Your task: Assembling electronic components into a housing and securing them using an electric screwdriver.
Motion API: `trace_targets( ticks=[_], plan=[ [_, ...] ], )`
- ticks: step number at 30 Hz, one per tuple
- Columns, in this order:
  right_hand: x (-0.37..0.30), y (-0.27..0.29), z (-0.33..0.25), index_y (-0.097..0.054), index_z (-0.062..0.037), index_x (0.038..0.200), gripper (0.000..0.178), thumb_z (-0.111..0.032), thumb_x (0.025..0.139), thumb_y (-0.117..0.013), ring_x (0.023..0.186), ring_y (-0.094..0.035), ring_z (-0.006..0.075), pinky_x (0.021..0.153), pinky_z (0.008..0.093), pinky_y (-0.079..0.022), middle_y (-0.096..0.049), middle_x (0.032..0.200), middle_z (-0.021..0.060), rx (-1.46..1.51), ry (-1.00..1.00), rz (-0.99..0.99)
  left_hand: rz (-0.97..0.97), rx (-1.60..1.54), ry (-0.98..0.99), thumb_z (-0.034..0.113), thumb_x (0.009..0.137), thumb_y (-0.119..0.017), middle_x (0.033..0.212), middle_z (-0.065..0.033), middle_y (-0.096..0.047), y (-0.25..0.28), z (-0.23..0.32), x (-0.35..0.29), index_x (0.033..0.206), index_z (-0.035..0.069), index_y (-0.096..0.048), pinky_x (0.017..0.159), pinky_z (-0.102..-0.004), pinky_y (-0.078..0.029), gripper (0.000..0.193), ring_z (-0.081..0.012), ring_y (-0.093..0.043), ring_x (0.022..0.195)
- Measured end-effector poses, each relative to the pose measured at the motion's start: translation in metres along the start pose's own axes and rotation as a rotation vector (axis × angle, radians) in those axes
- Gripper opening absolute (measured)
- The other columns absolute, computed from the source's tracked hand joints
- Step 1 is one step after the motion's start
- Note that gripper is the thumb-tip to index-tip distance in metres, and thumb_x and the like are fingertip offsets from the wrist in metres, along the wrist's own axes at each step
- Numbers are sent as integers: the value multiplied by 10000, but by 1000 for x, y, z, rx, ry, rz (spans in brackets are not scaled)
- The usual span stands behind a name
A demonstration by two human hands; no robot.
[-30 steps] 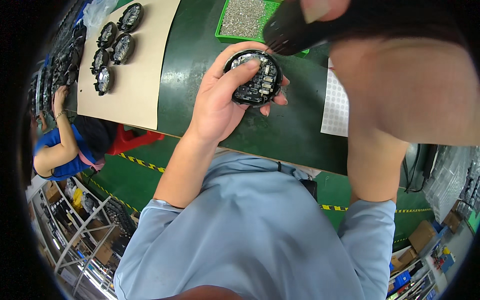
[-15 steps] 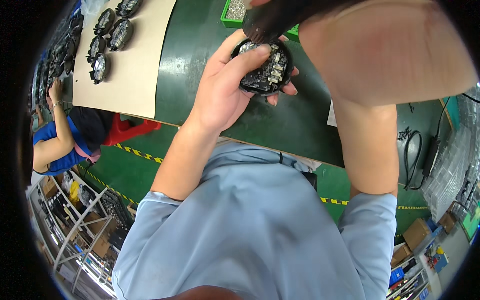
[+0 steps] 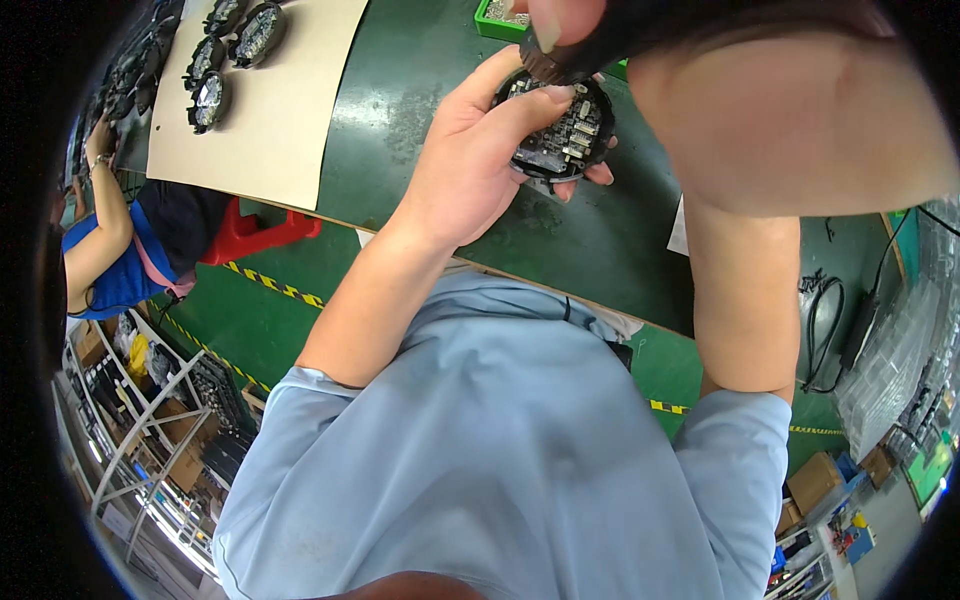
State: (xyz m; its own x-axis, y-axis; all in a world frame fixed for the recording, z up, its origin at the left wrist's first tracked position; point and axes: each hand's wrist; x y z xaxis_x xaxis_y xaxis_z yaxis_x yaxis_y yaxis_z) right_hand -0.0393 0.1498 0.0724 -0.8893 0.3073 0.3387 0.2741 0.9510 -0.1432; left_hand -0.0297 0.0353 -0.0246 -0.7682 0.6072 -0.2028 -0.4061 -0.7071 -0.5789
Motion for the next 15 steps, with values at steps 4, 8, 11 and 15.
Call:
trace_targets(
  ticks=[4, 8, 11, 15],
  plan=[
    [12, 7, 9, -629, 46, 1007, 995, -831, 947, -162, 437, -536, 168, 460, 256, -476, -571, 563, 96, 8, 12, 29, -7, -5, -21, 111, 1036, -495, 964, -191, -723, -1, 0, -1, 1257, 7, -550, 546, -318, -530, 251, -287, -750, 772],
    [4, 30, -5, -629, 47, 1009, 996, -830, 947, -162, 438, -537, 169, 462, 256, -476, -572, 564, 97, 6, 23, 60, -36, 26, -39, 136, 1048, -477, 996, -224, -718, 1, 3, 0, 1328, 52, -509, 551, -306, -506, 295, -266, -737, 782],
    [15, 43, -1, -629, 48, 1011, 997, -830, 947, -161, 438, -537, 170, 463, 257, -477, -572, 564, 97, -1, 39, 83, -49, -3, -51, 130, 1051, -459, 996, -248, -707, -2, 3, 0, 1331, 82, -461, 542, -299, -487, 284, -267, -721, 766],
    [25, 28, 5, -630, 49, 1014, 998, -830, 948, -160, 439, -538, 170, 465, 257, -477, -573, 565, 98, 7, 59, 104, -46, -18, -43, 128, 1048, -464, 988, -272, -692, 2, 4, -2, 1281, 86, -440, 520, -298, -470, 238, -273, -703, 748]
  ],
)
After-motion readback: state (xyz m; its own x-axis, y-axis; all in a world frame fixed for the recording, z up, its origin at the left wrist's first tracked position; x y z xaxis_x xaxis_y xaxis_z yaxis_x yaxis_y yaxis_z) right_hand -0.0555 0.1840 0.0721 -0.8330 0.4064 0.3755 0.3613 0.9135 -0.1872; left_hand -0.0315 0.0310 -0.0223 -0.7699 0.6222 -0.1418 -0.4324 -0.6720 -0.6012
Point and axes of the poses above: each hand's wrist, its own x-axis towards the middle knuckle, its own y-axis out of the back of the hand, z = x × y
